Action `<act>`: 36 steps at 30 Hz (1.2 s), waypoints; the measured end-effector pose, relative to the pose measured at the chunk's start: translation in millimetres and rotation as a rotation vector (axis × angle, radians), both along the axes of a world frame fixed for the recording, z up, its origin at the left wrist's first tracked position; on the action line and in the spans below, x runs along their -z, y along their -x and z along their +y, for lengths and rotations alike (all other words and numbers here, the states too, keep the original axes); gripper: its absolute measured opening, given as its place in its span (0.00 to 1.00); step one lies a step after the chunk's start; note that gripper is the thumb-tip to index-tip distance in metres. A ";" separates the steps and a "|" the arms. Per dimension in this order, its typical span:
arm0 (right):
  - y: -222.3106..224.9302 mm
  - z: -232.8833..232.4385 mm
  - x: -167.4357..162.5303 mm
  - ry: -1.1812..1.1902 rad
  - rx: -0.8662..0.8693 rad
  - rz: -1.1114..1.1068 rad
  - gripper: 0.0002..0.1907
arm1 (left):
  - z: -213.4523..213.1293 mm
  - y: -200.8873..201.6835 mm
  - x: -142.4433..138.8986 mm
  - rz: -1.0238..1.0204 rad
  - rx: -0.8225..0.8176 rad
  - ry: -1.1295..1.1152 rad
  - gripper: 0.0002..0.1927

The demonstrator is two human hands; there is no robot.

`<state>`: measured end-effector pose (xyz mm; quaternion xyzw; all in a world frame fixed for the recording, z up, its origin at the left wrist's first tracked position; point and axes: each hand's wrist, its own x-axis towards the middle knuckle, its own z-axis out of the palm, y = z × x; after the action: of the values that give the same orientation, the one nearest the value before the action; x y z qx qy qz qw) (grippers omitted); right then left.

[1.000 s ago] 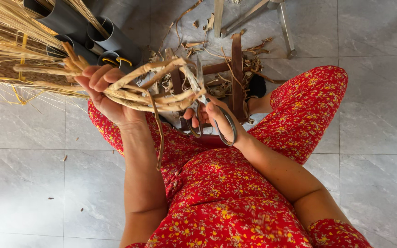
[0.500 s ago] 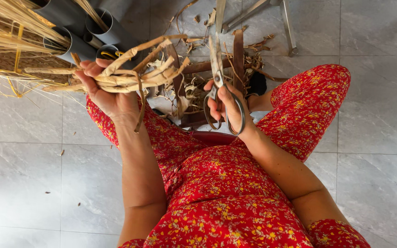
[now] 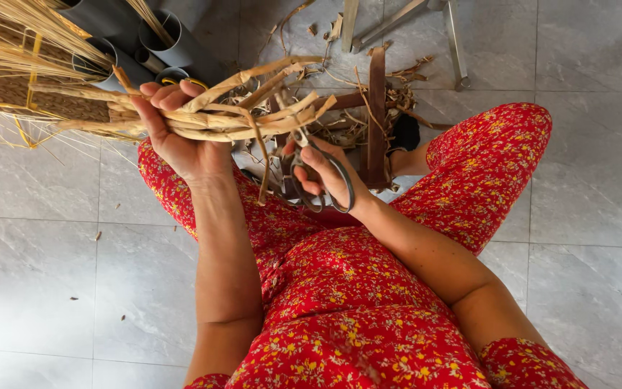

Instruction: The person sits on a low stool and trims dried stalks with scissors, cutting off side twigs and dropping debris on the floor. They gather the trimmed stalks into a bundle, tie the bundle, then peel and scrape individual stalks with a knife.

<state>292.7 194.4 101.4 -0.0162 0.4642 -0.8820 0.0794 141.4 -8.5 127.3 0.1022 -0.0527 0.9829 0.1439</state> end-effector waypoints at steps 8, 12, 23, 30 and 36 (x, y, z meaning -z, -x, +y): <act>-9.4 7.7 5.1 -0.024 0.128 -0.012 0.22 | 6.5 -5.3 -3.9 -0.017 0.012 0.040 0.11; -11.2 15.6 10.9 -0.019 0.191 -0.095 0.22 | 4.4 -2.2 -6.4 -0.011 -0.046 0.090 0.12; -22.2 82.9 79.4 -0.301 0.371 -0.347 0.21 | -29.4 -3.7 -34.1 0.063 -0.403 0.722 0.18; -38.1 96.6 114.9 -0.852 0.105 -0.334 0.28 | -47.8 21.0 -17.5 0.110 -0.416 1.047 0.11; -32.7 71.3 105.5 -1.509 -0.531 -0.363 0.31 | -37.4 53.3 39.9 0.202 -0.456 1.195 0.11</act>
<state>325.3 265.7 -4.1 0.0753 0.8933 -0.2733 0.3489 88.1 -45.9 87.5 0.1048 0.5405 0.8342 -0.0320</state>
